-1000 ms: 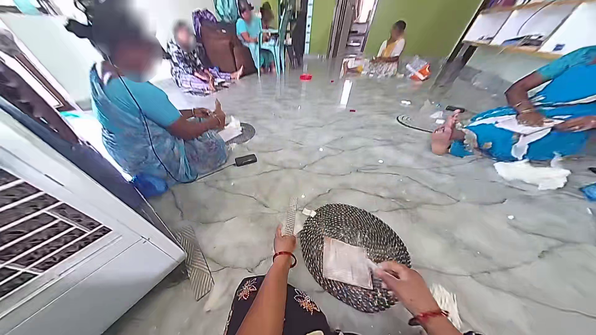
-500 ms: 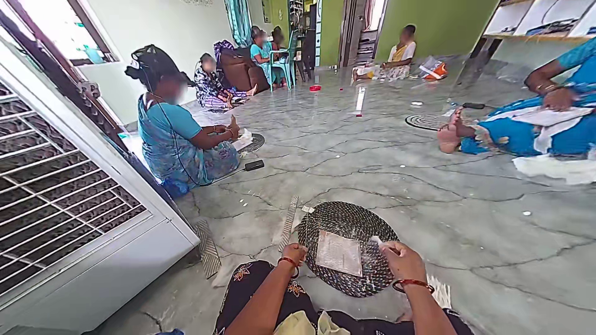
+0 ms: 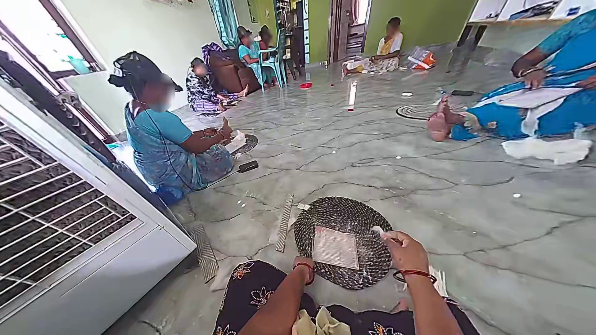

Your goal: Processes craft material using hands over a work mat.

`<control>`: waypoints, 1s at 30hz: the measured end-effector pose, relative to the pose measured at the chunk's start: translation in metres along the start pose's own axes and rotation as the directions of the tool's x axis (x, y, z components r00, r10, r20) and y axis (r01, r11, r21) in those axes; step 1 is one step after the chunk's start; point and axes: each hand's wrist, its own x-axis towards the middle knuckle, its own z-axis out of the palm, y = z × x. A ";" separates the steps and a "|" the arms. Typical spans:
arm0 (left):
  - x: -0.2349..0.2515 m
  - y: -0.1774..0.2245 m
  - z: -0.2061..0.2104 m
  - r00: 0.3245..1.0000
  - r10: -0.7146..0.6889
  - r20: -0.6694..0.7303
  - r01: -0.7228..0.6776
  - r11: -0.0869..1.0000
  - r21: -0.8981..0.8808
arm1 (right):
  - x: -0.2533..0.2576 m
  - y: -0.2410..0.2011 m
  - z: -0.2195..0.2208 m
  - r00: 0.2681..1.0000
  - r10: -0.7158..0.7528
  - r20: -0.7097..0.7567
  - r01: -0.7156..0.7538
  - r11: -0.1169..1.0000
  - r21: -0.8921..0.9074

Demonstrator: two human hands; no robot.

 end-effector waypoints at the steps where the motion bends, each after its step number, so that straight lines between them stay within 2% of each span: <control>1: 0.005 0.000 0.000 1.000 -0.006 -0.020 0.005 0.999 -0.048 | 0.000 0.000 0.000 1.000 0.003 -0.002 -0.003 1.000 -0.003; 4: 0.011 0.003 -0.005 0.993 -0.042 -0.110 0.028 0.992 -0.124 | -0.004 0.002 -0.003 1.000 -0.005 -0.015 0.005 1.000 -0.009; 7: 0.014 0.011 -0.015 0.982 0.000 -0.189 0.002 1.000 0.014 | -0.009 0.002 -0.006 0.999 -0.013 -0.049 0.013 1.000 0.007; 9: 0.020 0.015 -0.018 0.978 0.019 -0.208 -0.017 1.000 0.013 | -0.011 0.002 -0.007 0.998 -0.018 -0.053 0.019 1.000 0.013; 11: 0.028 0.013 -0.022 0.978 0.003 -0.208 -0.016 0.998 -0.063 | -0.011 0.004 -0.005 0.999 -0.029 -0.027 0.029 1.000 0.008; 15: 0.044 0.007 -0.019 0.995 0.016 -0.101 -0.054 0.919 -0.392 | -0.004 0.004 -0.007 1.000 -0.006 0.011 0.007 1.000 -0.016; 16: 0.049 0.006 -0.018 0.995 0.021 -0.099 -0.059 0.914 -0.401 | -0.003 0.002 -0.006 1.000 -0.003 0.010 0.003 1.000 -0.019; 21: 0.046 0.010 -0.019 0.988 -0.018 -0.154 -0.004 0.990 -0.139 | 0.002 0.004 -0.001 0.999 0.033 0.021 -0.032 0.999 -0.043; 23: 0.039 0.012 -0.019 0.990 -0.038 -0.138 0.026 0.996 -0.084 | 0.002 0.004 -0.002 0.999 0.045 0.020 -0.044 0.998 -0.042; 27: 0.022 0.009 -0.022 0.996 -0.023 -0.089 0.038 0.985 0.165 | -0.001 0.005 -0.002 0.998 0.060 0.031 -0.058 0.997 -0.055; 30: 0.000 0.008 -0.024 0.998 -0.012 -0.066 0.030 0.957 0.287 | -0.006 0.002 -0.004 0.997 0.070 0.033 -0.068 0.996 -0.064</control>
